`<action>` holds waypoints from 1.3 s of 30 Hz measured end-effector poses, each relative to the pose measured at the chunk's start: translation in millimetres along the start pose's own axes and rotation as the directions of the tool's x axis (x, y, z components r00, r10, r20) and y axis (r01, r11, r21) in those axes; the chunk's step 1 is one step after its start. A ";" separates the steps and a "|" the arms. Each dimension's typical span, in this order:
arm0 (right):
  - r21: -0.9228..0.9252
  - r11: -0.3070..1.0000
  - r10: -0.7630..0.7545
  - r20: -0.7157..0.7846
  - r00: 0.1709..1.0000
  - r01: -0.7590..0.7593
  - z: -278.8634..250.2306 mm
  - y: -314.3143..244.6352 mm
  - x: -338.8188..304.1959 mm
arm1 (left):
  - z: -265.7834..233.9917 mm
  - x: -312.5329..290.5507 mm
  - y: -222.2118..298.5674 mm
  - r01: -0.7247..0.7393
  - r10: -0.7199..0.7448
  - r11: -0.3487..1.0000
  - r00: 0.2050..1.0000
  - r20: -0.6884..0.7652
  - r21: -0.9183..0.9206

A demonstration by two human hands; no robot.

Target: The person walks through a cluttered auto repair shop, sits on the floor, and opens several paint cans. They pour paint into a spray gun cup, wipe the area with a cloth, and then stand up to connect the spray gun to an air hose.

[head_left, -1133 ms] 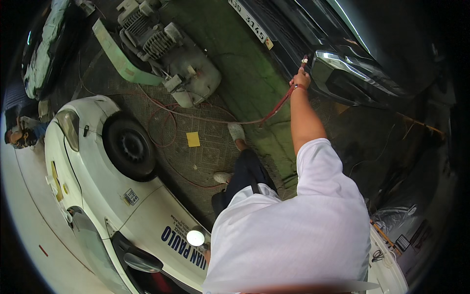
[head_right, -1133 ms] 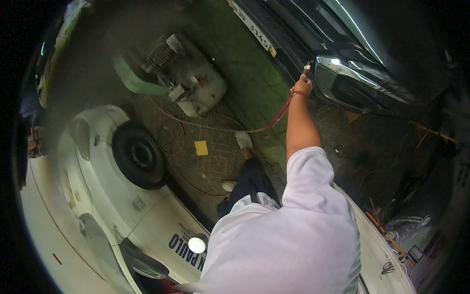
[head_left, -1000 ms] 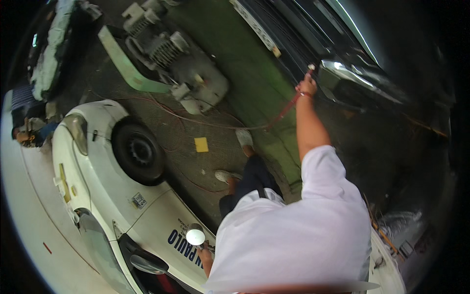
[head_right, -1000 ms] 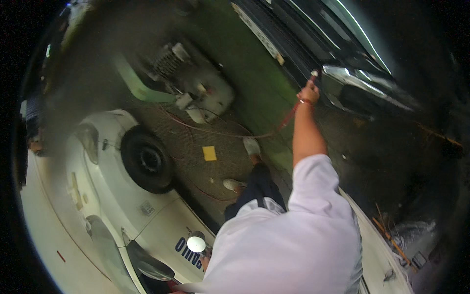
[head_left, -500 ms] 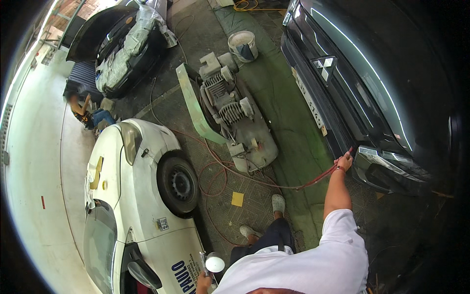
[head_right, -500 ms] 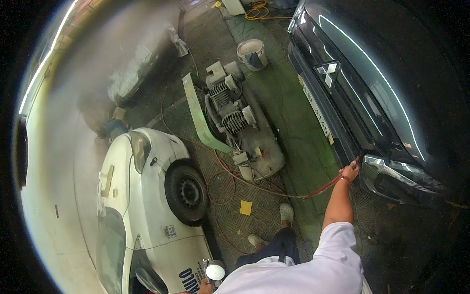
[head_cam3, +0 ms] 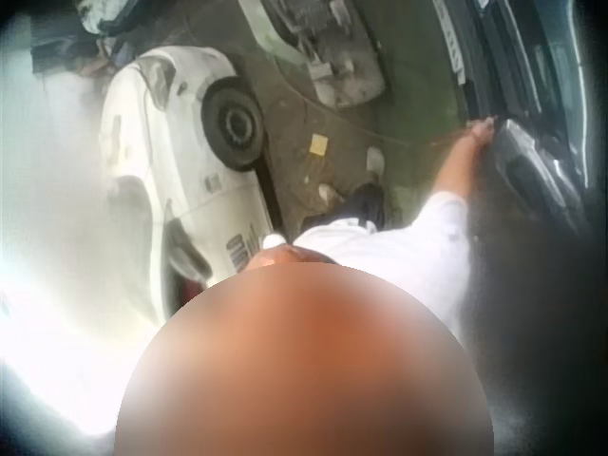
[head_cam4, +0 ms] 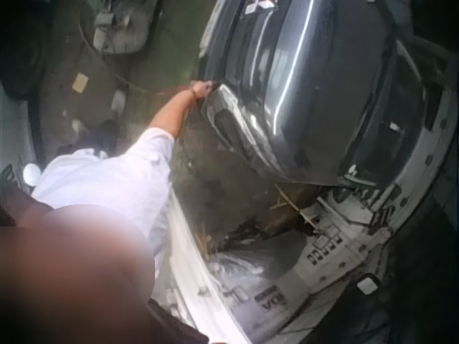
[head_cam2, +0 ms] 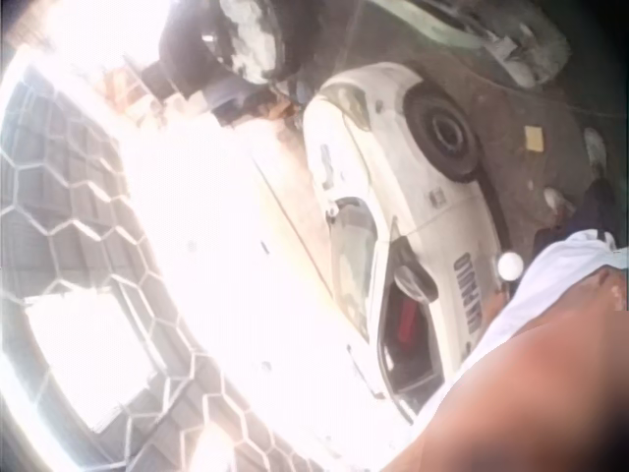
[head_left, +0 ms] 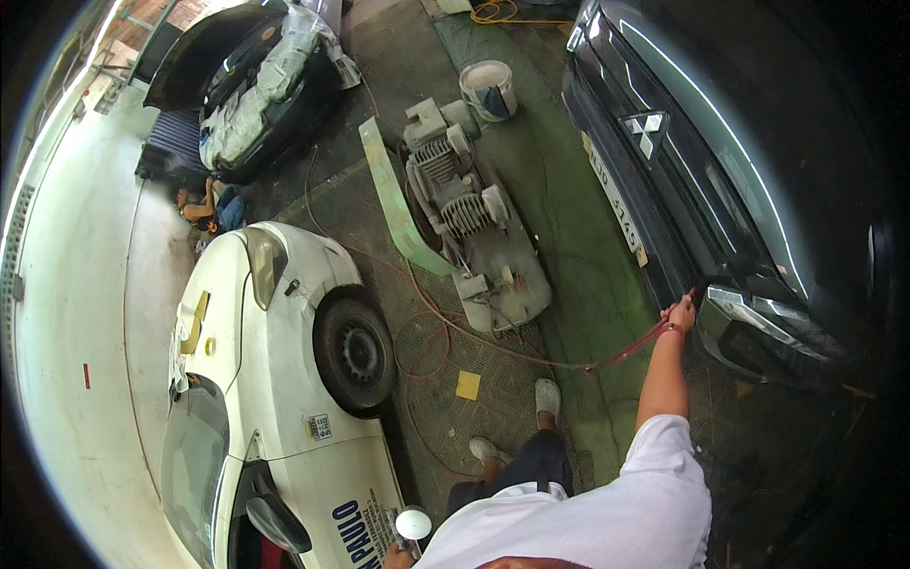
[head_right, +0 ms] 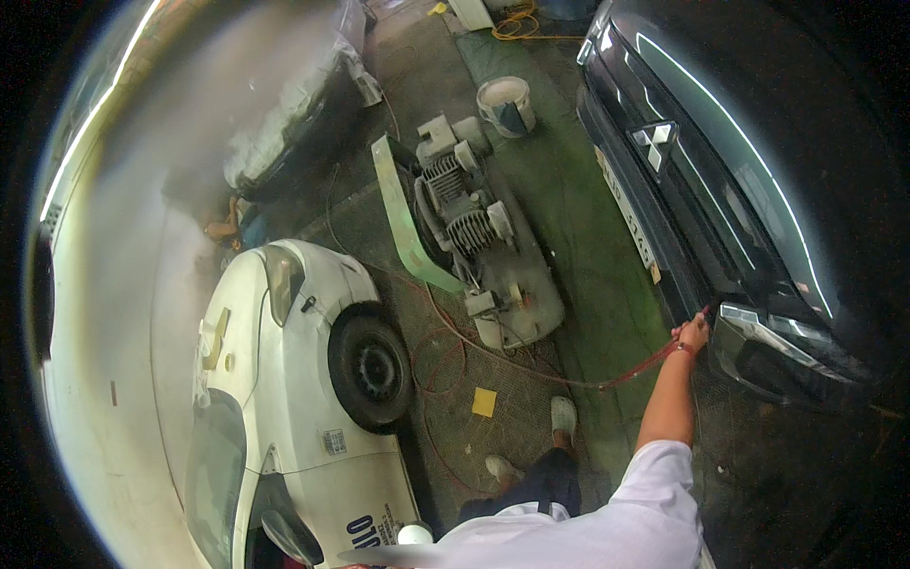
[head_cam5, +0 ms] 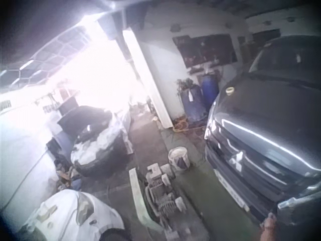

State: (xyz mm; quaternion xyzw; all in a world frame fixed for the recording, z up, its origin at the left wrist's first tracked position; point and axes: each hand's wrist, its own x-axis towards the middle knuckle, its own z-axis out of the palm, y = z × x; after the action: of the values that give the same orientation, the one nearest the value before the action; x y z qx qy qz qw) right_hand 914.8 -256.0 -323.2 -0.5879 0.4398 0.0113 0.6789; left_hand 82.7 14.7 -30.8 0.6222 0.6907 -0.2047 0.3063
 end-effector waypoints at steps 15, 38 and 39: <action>-0.091 0.988 -0.127 -0.006 0.992 0.126 -5.3 41.7 58.4 | -11.2 -33.9 33.0 -0.029 0.046 0.992 0.990 0.134 -0.125; -0.839 0.477 -0.544 -0.047 0.838 0.262 14.9 -14.9 -15.2 | -13.7 -24.3 65.5 0.040 -0.047 0.995 0.996 0.079 0.087; -0.841 0.466 -0.577 -0.052 0.815 0.276 17.7 -19.1 -15.3 | -14.8 -20.2 61.4 -0.001 -0.004 0.998 0.997 0.080 0.070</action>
State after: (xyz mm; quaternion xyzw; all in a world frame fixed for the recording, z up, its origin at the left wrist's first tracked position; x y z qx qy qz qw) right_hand 925.8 -239.9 -300.2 -0.9127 0.3284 -0.0634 0.2347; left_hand 141.5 18.4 -0.3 0.6233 0.6707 -0.2538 0.3116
